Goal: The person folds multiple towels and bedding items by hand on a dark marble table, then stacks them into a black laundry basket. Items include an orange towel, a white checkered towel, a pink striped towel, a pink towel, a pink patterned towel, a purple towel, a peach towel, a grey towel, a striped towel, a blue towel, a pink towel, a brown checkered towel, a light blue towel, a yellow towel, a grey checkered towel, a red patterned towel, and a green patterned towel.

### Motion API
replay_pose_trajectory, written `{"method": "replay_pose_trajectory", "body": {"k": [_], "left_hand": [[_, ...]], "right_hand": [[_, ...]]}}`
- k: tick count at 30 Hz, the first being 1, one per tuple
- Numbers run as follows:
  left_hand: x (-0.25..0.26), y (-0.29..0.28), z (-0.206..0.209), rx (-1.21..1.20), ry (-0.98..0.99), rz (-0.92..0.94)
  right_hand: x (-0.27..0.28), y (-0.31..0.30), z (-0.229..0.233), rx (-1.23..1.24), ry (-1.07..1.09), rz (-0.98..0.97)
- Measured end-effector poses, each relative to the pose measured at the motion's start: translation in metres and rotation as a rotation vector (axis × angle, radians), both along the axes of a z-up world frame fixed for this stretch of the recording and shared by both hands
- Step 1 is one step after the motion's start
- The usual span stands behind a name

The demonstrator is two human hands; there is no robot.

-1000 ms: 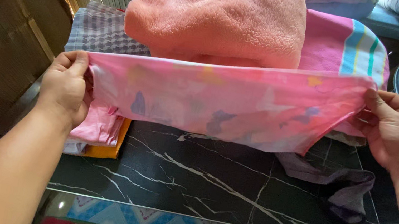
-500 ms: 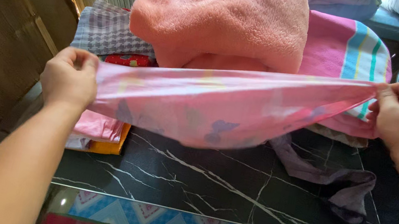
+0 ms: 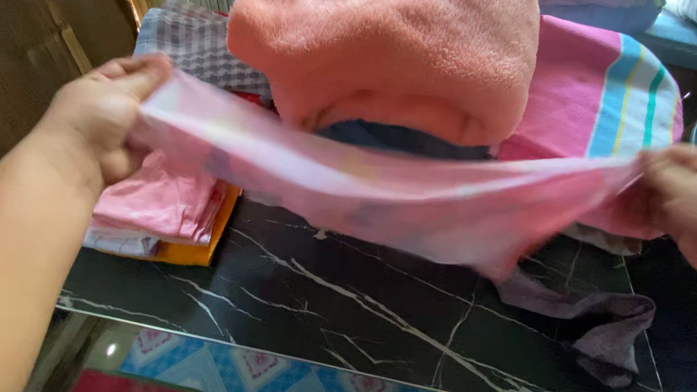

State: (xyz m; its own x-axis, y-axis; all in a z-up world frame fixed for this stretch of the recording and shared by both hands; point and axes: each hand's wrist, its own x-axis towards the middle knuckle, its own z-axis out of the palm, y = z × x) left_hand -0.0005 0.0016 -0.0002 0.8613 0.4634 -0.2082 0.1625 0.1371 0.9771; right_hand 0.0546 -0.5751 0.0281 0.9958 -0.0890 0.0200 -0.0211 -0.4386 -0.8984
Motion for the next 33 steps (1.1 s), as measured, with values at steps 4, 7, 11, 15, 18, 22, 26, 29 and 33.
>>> {"method": "replay_pose_trajectory", "body": {"k": [4,7,11,15,18,22,26,29,33], "left_hand": [[0.003,0.002,0.002,-0.085,0.124,-0.058],[-0.005,-0.003,-0.014,-0.176,0.127,0.008],[-0.004,0.000,-0.009,-0.167,-0.010,-0.005],[-0.012,-0.005,-0.008,0.159,0.121,0.121],[-0.008,-0.004,0.005,0.351,0.033,0.122],[0.001,-0.002,0.017,0.095,-0.065,0.097],[-0.004,-0.003,0.017,-0.171,-0.155,-0.006],[-0.005,-0.012,0.006,-0.065,-0.003,-0.176],[-0.006,-0.007,0.000,-0.059,-0.127,-0.135]], "right_hand": [[0.000,0.002,-0.005,0.008,-0.056,-0.007],[-0.009,0.003,-0.010,-0.012,-0.002,-0.020],[-0.009,0.019,0.003,0.265,-0.003,0.046],[-0.016,0.022,0.009,0.440,0.045,0.060],[-0.010,0.025,0.020,0.503,0.085,0.006],[-0.009,0.032,0.027,0.245,0.069,-0.076],[-0.025,0.045,0.029,0.375,0.089,0.046],[-0.026,0.057,0.022,0.289,0.119,0.013],[-0.015,0.044,0.011,0.384,-0.031,-0.096]]}}
